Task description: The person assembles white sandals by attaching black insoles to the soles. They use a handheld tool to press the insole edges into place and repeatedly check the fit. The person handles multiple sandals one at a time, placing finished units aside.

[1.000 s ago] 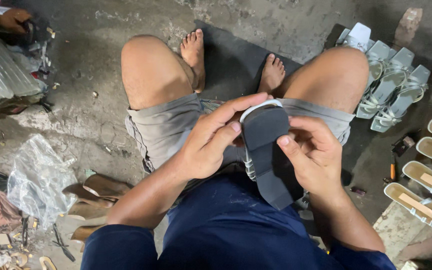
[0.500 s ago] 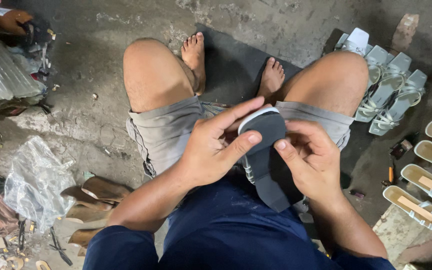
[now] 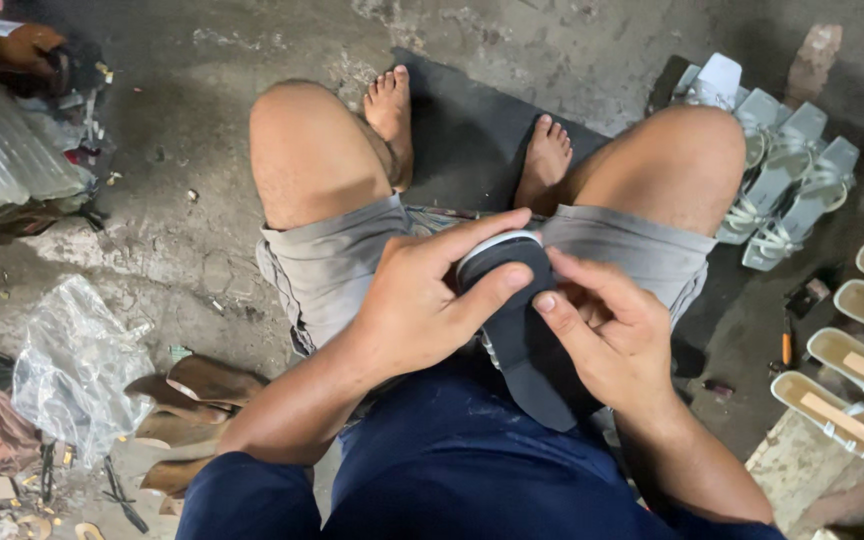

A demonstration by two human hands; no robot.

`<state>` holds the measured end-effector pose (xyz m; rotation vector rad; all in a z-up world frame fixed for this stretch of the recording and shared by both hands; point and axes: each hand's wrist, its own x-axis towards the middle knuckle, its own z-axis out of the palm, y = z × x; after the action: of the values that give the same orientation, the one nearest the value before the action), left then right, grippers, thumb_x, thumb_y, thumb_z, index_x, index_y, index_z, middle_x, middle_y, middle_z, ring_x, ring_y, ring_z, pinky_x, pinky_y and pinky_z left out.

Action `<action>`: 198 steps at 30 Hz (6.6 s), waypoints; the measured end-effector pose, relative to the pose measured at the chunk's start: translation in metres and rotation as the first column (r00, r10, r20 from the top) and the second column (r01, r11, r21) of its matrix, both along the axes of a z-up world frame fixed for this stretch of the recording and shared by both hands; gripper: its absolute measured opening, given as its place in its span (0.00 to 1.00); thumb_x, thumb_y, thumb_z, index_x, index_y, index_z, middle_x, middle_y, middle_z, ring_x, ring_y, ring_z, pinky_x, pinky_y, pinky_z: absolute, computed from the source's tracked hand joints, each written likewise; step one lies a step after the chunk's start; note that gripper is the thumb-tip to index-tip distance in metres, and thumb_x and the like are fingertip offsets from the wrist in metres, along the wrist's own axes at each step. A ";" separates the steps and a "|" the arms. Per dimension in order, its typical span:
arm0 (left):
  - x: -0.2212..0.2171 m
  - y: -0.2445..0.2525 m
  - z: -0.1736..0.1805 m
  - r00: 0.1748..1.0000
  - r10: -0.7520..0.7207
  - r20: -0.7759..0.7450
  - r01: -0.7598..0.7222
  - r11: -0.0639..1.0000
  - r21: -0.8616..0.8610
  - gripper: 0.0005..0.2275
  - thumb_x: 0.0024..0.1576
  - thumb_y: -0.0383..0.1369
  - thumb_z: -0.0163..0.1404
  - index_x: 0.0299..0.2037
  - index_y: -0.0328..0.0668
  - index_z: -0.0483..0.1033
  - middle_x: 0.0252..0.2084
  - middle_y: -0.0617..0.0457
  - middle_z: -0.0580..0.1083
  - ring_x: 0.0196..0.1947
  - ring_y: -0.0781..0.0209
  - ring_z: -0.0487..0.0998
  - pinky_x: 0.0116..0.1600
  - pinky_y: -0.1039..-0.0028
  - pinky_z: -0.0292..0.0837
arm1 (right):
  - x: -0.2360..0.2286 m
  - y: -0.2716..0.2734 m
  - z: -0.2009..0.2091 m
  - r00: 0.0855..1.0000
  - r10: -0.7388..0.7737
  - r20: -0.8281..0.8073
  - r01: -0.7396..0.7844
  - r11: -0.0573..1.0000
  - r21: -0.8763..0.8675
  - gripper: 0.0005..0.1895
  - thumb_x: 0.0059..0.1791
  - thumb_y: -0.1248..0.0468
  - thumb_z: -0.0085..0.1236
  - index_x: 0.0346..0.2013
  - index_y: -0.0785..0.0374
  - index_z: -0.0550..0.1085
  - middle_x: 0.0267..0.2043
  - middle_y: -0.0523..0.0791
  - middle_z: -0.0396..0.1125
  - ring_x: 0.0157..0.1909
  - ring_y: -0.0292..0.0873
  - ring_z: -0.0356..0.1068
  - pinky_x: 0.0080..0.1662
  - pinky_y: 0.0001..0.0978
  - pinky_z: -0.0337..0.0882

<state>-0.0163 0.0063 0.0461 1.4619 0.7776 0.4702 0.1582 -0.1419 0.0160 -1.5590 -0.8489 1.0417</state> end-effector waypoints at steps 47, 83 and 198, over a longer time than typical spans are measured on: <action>0.025 -0.052 -0.056 0.975 -0.214 -0.066 0.195 0.956 -0.218 0.14 0.62 0.39 0.58 0.46 0.33 0.82 0.29 0.44 0.78 0.28 0.63 0.75 0.37 0.67 0.74 | 0.090 0.047 0.070 0.937 0.080 0.339 -0.092 0.996 0.017 0.04 0.50 0.69 0.63 0.36 0.68 0.77 0.49 0.47 0.75 0.35 0.29 0.68 0.38 0.18 0.65; 0.003 0.011 0.016 0.996 0.061 -0.069 -0.033 0.935 0.353 0.07 0.65 0.30 0.55 0.50 0.39 0.81 0.45 0.50 0.82 0.42 0.69 0.84 0.48 0.78 0.77 | 0.060 0.030 0.018 0.981 0.132 0.140 -0.160 0.964 0.210 0.15 0.55 0.64 0.63 0.54 0.68 0.74 0.57 0.51 0.71 0.52 0.39 0.73 0.55 0.24 0.72; 0.013 0.011 0.007 0.912 -0.211 0.351 0.026 0.885 0.465 0.13 0.53 0.31 0.67 0.42 0.38 0.76 0.43 0.48 0.78 0.44 0.55 0.83 0.48 0.71 0.79 | 0.051 0.050 0.103 0.761 0.361 0.540 -0.519 0.838 0.170 0.14 0.46 0.68 0.65 0.45 0.69 0.78 0.45 0.50 0.76 0.47 0.47 0.79 0.51 0.35 0.77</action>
<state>-0.0036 0.0176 0.0535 1.7576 0.2532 0.8615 0.2094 -0.0916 0.1193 -1.3866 -1.7278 0.7770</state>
